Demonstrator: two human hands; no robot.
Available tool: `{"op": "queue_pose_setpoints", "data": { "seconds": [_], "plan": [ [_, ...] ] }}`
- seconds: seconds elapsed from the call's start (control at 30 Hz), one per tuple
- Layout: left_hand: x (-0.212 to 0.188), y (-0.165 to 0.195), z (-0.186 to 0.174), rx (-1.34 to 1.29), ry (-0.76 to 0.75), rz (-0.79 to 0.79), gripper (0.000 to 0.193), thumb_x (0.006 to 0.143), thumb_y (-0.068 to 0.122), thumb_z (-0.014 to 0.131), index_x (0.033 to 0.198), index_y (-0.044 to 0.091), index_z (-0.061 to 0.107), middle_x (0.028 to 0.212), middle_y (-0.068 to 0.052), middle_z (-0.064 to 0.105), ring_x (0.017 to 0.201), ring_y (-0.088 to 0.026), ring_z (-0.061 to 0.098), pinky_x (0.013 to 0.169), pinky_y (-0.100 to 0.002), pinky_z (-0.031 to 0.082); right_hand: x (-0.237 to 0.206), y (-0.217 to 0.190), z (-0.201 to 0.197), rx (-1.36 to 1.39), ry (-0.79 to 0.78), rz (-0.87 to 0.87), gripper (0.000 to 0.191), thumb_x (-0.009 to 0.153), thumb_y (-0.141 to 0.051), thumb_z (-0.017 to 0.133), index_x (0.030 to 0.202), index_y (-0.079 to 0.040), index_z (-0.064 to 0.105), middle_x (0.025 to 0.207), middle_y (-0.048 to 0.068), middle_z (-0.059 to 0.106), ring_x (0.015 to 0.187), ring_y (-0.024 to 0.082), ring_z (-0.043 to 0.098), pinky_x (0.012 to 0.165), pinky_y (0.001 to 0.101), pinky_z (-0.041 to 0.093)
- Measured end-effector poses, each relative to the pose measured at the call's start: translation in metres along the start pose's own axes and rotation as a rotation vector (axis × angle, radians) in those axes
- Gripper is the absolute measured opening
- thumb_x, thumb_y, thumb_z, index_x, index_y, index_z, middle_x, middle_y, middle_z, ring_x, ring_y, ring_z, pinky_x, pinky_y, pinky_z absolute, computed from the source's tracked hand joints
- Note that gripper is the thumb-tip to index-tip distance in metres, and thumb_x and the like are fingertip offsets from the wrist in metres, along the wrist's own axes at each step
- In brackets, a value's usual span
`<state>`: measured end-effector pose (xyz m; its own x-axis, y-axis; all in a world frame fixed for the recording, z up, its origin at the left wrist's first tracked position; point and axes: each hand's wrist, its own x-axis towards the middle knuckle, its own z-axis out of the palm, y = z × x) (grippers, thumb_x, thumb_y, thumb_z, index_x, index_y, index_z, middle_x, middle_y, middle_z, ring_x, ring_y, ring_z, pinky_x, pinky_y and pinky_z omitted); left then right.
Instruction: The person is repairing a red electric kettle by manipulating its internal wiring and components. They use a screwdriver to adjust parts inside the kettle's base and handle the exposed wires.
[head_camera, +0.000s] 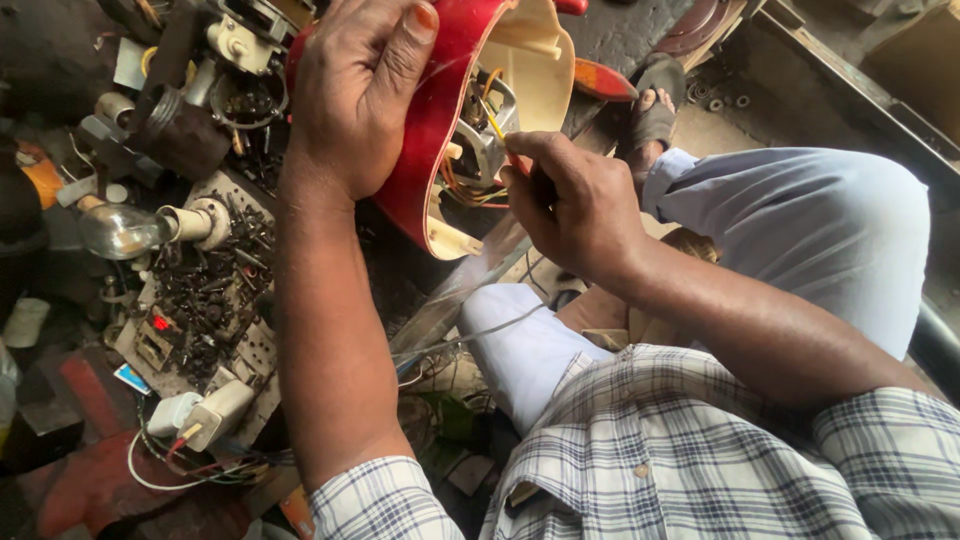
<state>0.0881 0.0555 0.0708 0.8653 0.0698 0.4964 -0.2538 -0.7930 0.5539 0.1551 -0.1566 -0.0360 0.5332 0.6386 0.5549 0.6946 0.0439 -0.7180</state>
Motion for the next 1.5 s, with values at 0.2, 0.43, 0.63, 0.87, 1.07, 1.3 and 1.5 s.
{"op": "queue_pose_setpoints", "data": {
  "seconds": [0.2, 0.43, 0.63, 0.87, 1.07, 1.3, 1.5],
  "plan": [
    [-0.001, -0.002, 0.001, -0.023, -0.002, 0.033, 0.046, 0.121, 0.041, 0.042, 0.114, 0.002, 0.065, 0.102, -0.012, 0.066, 0.101, -0.029, 0.063, 0.091, -0.039, 0.048, 0.001, -0.006, -0.002, 0.025, -0.039, 0.008, 0.026, 0.100, -0.004, 0.073, 0.122, 0.000, 0.060, 0.073, 0.010, 0.066, 0.056, 0.020, 0.066, 0.052, 0.0347, 0.048],
    [-0.001, -0.002, 0.002, -0.012, 0.004, 0.019, 0.043, 0.122, 0.038, 0.043, 0.111, 0.002, 0.064, 0.102, -0.010, 0.066, 0.100, -0.026, 0.062, 0.091, -0.039, 0.048, 0.009, -0.009, -0.003, 0.130, -0.063, 0.102, 0.019, 0.103, -0.003, 0.068, 0.119, 0.000, 0.061, 0.067, 0.008, 0.062, 0.057, 0.015, 0.064, 0.055, 0.0307, 0.048],
    [-0.005, -0.007, 0.003, -0.028, -0.007, -0.013, 0.044, 0.121, 0.036, 0.043, 0.105, 0.001, 0.063, 0.095, -0.009, 0.064, 0.093, -0.024, 0.062, 0.086, -0.038, 0.047, 0.013, -0.010, -0.003, 0.178, -0.072, 0.144, 0.016, 0.103, -0.003, 0.067, 0.118, 0.001, 0.062, 0.067, 0.007, 0.064, 0.057, 0.012, 0.065, 0.054, 0.0290, 0.048],
    [-0.009, -0.018, 0.004, 0.007, -0.034, -0.100, 0.050, 0.122, 0.038, 0.045, 0.093, 0.001, 0.063, 0.079, -0.006, 0.059, 0.081, -0.018, 0.059, 0.079, -0.035, 0.047, 0.012, -0.009, 0.003, 0.170, -0.049, 0.143, 0.016, 0.104, -0.002, 0.066, 0.118, 0.000, 0.059, 0.069, 0.009, 0.064, 0.056, 0.015, 0.065, 0.054, 0.0302, 0.047],
    [-0.009, -0.018, 0.005, -0.045, -0.035, -0.124, 0.047, 0.121, 0.037, 0.047, 0.097, 0.001, 0.067, 0.075, -0.004, 0.061, 0.071, -0.015, 0.058, 0.069, -0.033, 0.045, 0.009, -0.008, 0.007, 0.112, -0.012, 0.074, 0.015, 0.106, -0.002, 0.067, 0.117, -0.003, 0.057, 0.077, 0.011, 0.068, 0.066, 0.019, 0.072, 0.058, 0.0328, 0.052],
    [-0.008, -0.013, 0.003, -0.031, -0.044, -0.094, 0.047, 0.122, 0.034, 0.050, 0.095, -0.002, 0.066, 0.073, -0.008, 0.060, 0.068, -0.016, 0.056, 0.066, -0.033, 0.043, 0.006, -0.010, 0.008, 0.003, 0.016, 0.000, 0.016, 0.105, -0.004, 0.069, 0.118, -0.004, 0.059, 0.085, 0.015, 0.069, 0.073, 0.028, 0.073, 0.061, 0.0382, 0.055],
    [-0.009, -0.009, 0.004, -0.065, -0.026, -0.069, 0.043, 0.120, 0.030, 0.049, 0.099, -0.002, 0.067, 0.078, -0.008, 0.063, 0.070, -0.015, 0.058, 0.066, -0.034, 0.044, 0.004, -0.008, 0.008, -0.059, 0.037, -0.100, 0.020, 0.106, -0.003, 0.069, 0.124, -0.003, 0.060, 0.094, 0.016, 0.070, 0.080, 0.031, 0.073, 0.066, 0.0399, 0.056]
  ]
}}
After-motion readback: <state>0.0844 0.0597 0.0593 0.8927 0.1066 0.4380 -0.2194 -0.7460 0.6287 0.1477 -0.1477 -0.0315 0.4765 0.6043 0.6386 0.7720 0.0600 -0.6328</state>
